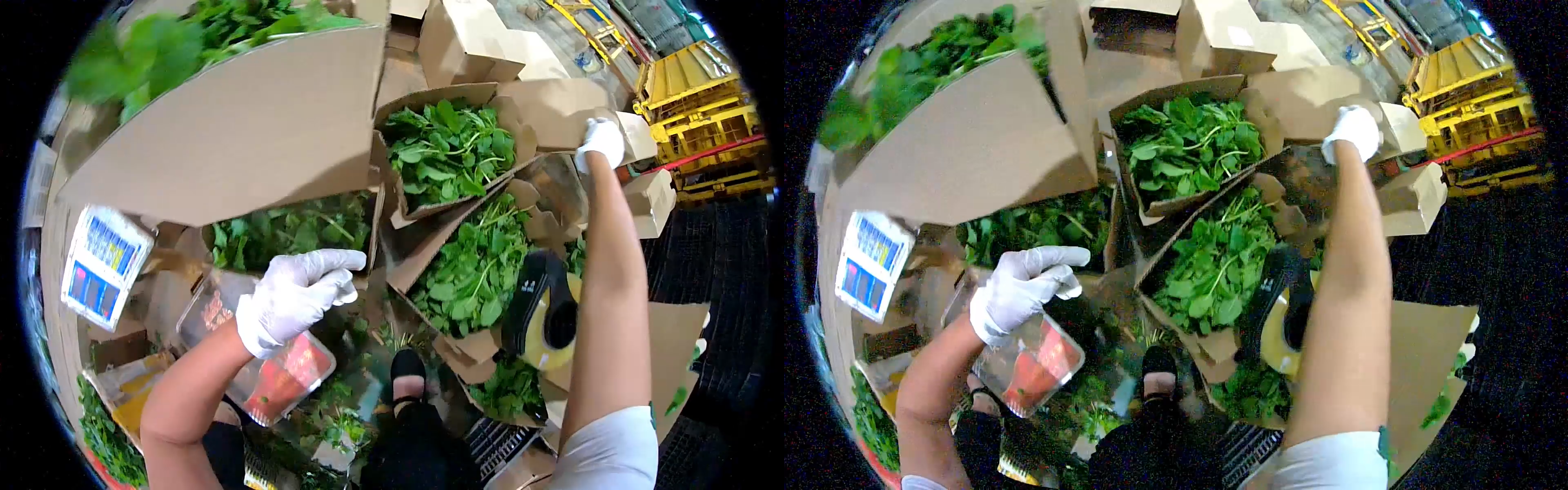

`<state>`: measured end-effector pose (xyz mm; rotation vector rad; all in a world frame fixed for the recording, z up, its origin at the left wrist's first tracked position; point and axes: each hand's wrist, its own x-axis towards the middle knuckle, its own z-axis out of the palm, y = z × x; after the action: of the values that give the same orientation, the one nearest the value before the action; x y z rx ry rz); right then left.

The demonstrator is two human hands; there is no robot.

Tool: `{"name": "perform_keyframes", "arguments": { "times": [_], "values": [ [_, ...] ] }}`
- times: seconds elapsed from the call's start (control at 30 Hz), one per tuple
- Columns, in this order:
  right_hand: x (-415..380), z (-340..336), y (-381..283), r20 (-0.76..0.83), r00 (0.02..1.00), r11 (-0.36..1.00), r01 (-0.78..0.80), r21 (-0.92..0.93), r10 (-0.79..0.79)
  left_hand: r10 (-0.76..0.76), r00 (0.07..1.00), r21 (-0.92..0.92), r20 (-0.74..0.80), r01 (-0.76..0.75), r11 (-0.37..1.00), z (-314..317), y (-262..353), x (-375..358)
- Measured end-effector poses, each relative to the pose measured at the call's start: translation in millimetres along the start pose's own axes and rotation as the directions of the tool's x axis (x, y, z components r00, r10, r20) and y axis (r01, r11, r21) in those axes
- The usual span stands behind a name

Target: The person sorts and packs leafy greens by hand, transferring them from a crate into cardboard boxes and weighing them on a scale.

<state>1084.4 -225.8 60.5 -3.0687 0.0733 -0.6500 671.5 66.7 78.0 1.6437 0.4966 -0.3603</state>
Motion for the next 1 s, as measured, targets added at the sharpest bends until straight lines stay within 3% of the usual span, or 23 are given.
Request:
{"name": "perform_keyframes", "arguments": {
  "times": [0.07, 0.13, 0.17, 0.2, 0.27, 0.3, 0.33, 0.4, 0.47, 0.53, 0.57, 0.6, 0.63, 0.7, 0.73, 0.77, 0.8, 0.83, 0.87, 0.9, 1.0],
  "values": [
    [6.9, -45.2, 9.8, 0.01, 0.997, 0.994, -0.075, 0.077, 0.074, 0.036, 0.998, 0.05, -0.044, -0.033, 0.998, -2.9, -10.5, -39.5],
    [-2.8, -101.9, 15.2, -0.04, 0.97, 0.838, -0.186, 0.513, 0.24, 0.107, 0.986, 0.233, -0.13, -0.074, 0.97, -5.3, -14.9, -94.3],
    [4.7, -116.5, 27.6, -0.098, 0.955, 0.811, -0.182, 0.556, 0.282, 0.19, 0.969, 0.263, -0.155, -0.145, 0.954, -5.2, -22.7, -110.2],
    [7.1, -129.6, 26.7, -0.137, 0.939, 0.775, -0.172, 0.609, 0.316, 0.008, 0.983, 0.17, -0.185, 0.024, 0.985, -5.1, -7.3, -142.7],
    [-21.2, -210.6, 16.7, -0.31, 0.904, 0.832, -0.082, 0.549, 0.294, 0.178, 0.95, 0.289, -0.257, -0.1, 0.952, -18.6, -35.9, -203.9],
    [-15.8, -225.9, 24.7, -0.286, 0.913, 0.647, 0.032, 0.762, 0.291, 0.121, 0.939, 0.181, -0.321, -0.065, 0.981, -23.8, -32.1, -225.3],
    [-20.2, -275.8, 12.9, -0.282, 0.928, 0.355, 0.185, 0.916, 0.244, 0.061, 0.878, -0.025, -0.474, -0.082, 0.996, -29.1, -34.3, -292.5],
    [-38.1, -325.3, 0.8, -0.392, 0.897, 0.201, 0.353, 0.914, 0.205, 0.085, 0.837, -0.162, -0.54, -0.203, 0.966, -28.5, -36.9, -343.6],
    [-71.9, -391.9, -11.8, -0.53, 0.848, 0.208, 0.518, 0.83, 0.005, 0.075, 0.761, -0.125, -0.644, -0.202, 0.972, -36.5, -49.9, -408.0],
    [-140.5, -454.2, -30.5, -0.565, 0.814, -0.203, 0.535, 0.82, -0.136, 0.141, 0.609, -0.005, -0.781, -0.232, 0.973, -47.4, -69.2, -478.1],
    [-117.3, -440.5, -23.1, -0.656, 0.726, -0.052, 0.661, 0.748, -0.205, 0.125, 0.604, -0.004, -0.787, -0.207, 0.978, -50.3, -58.2, -466.1],
    [-107.0, -432.6, -25.6, -0.734, 0.613, 0.05, 0.777, 0.628, -0.292, 0.114, 0.578, -0.064, -0.808, -0.278, 0.959, -52.8, -54.2, -467.8],
    [-135.4, -447.1, -35.7, -0.553, 0.755, -0.222, 0.506, 0.833, -0.353, 0.141, 0.544, -0.073, -0.827, -0.353, 0.933, -50.9, -65.8, -484.8],
    [-130.8, -433.8, -49.6, -0.623, 0.548, -0.315, 0.554, 0.77, -0.559, 0.138, 0.475, -0.083, -0.869, -0.415, 0.906, -47.0, -71.8, -507.6],
    [-157.9, -443.2, -63.6, -0.558, 0.484, -0.285, 0.527, 0.801, -0.674, 0.119, 0.463, -0.108, -0.878, -0.434, 0.895, -46.0, -79.7, -515.9],
    [-191.7, -444.8, -78.6, -0.629, 0.4, -0.368, 0.557, 0.745, -0.667, 0.123, 0.446, -0.104, -0.886, -0.452, 0.886, -44.9, -92.0, -525.7],
    [-243.9, -468.6, -90.9, -0.691, 0.161, -0.412, 0.699, 0.584, -0.705, 0.134, 0.435, -0.099, -0.89, -0.472, 0.876, -47.4, -100.8, -531.3],
    [-288.4, -484.7, -99.8, -0.609, 0.047, -0.421, 0.68, 0.6, -0.792, 0.142, 0.412, -0.08, -0.9, -0.477, 0.875, -47.0, -109.8, -538.3],
    [-310.3, -481.5, -106.7, -0.548, 0.053, -0.43, 0.559, 0.709, -0.835, 0.088, 0.385, -0.126, -0.919, -0.497, 0.858, -48.6, -122.2, -544.6],
    [-323.4, -476.4, -119.8, -0.578, -0.095, -0.408, 0.8, 0.44, -0.81, 0.062, 0.371, -0.138, -0.927, -0.488, 0.862, -50.7, -134.5, -551.4],
    [-355.4, -439.3, -153.1, -0.595, -0.263, -0.531, 0.779, 0.333, -0.76, -0.06, 0.296, -0.203, -0.953, -0.481, 0.853, -43.6, -163.8, -572.0]
  ]
}}
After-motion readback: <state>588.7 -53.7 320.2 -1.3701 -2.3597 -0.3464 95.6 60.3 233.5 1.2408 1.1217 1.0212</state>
